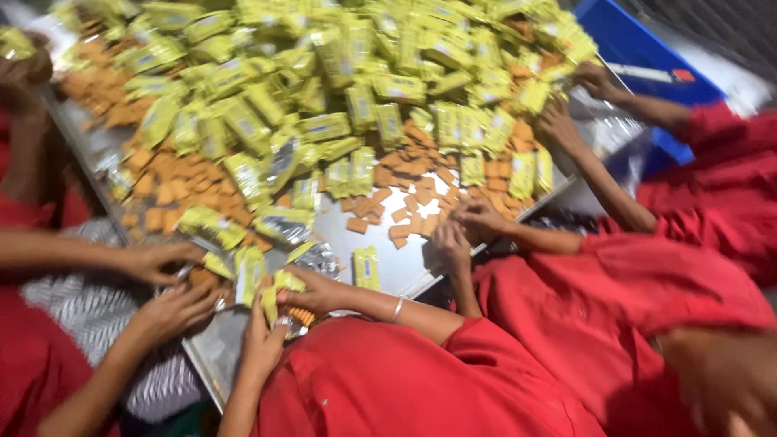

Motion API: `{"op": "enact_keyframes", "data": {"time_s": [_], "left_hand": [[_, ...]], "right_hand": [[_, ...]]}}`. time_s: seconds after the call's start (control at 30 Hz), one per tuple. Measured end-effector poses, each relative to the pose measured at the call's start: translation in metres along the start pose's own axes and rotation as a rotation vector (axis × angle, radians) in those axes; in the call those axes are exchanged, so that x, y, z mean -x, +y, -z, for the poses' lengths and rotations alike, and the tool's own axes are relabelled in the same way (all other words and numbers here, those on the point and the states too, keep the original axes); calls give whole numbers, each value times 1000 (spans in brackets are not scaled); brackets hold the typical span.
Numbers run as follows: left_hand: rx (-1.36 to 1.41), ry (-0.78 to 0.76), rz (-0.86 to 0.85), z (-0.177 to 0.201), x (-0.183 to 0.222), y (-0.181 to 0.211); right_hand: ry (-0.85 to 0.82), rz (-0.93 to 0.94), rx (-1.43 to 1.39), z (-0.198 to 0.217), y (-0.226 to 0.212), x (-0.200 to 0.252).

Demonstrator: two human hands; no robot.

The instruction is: The person sorts packaged and unpackaged biscuits on a metal table by hand, placing loose biscuits into a green plastic crate while other workers perform similar actions nearby.

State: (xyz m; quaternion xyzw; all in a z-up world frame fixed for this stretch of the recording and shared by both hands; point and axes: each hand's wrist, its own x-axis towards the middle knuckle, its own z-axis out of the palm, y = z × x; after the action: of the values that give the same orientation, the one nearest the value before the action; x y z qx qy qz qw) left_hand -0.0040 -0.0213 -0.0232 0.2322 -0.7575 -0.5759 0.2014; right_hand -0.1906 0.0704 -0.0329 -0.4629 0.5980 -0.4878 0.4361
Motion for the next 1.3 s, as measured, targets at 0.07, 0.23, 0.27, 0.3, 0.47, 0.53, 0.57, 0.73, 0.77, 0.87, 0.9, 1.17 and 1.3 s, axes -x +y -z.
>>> {"op": "enact_keyframes", "data": {"time_s": [0.07,0.23,0.27,0.3,0.47,0.53,0.57,0.73,0.77,0.87,0.9,1.17,1.3], "left_hand": [[-39,136,31,-8,-6,27],[-119,327,-144,-11,-5,31],[-35,335,-123,-13,-7,23],[50,344,-109,-17,-6,12],[831,312,82,-32,-21,-47],[1137,299,334,-39,-33,-69],[1295,307,528,-40,-41,-79],[1318,175,421,-44,-55,-93],[1321,178,442,-48,-58,-92],[1348,243,404,-46,-59,-85],[1241,268,378,-46,-61,-82],[916,149,555,-60,-50,-86],[900,-8,387,-61,-50,-87]], "right_hand": [[20,-92,57,7,-6,6],[16,-45,52,1,-5,7],[39,-86,49,0,0,8],[23,-132,-39,-3,6,6],[-10,-337,-43,11,22,-2],[-69,-144,114,24,29,-4],[-141,-137,-52,26,36,-9],[-70,-492,-415,38,62,-29],[-86,-468,-395,45,62,-30],[28,-644,-376,42,58,-39],[5,-586,-367,36,57,-44],[127,-21,343,28,47,-25],[44,-187,-242,22,43,-28]]}}
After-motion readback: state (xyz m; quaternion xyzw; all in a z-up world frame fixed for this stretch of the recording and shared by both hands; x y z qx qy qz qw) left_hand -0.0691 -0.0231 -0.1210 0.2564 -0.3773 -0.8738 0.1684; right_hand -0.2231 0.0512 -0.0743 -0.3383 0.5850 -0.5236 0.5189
